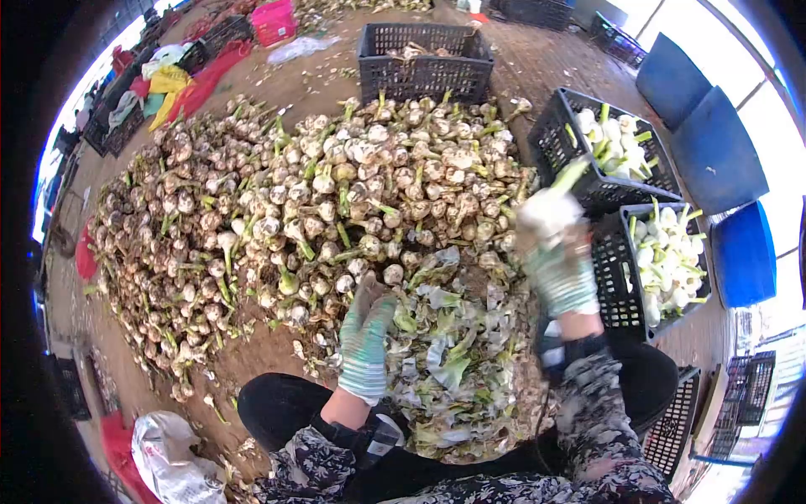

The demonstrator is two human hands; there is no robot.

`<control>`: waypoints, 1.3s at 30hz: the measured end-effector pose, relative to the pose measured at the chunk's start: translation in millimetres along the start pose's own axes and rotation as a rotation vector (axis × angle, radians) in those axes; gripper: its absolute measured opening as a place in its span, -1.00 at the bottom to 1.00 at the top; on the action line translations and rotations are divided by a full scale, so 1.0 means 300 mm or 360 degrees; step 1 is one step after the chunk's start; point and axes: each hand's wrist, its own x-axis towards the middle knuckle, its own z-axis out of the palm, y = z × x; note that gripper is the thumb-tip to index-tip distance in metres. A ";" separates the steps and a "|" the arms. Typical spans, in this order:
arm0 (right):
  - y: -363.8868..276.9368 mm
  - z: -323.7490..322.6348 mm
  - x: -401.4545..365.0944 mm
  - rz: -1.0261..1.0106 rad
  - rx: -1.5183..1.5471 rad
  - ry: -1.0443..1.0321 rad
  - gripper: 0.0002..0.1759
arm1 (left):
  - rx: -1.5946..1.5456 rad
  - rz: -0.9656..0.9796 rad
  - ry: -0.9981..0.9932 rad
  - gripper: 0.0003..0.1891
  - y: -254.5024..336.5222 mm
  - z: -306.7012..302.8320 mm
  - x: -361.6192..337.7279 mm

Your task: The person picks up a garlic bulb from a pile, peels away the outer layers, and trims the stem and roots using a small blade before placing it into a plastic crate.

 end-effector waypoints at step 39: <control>0.393 0.043 -0.215 0.0199 -0.0734 0.0478 -0.71 | -0.0166 -0.0185 -0.0556 -0.52 0.133 -0.065 -0.090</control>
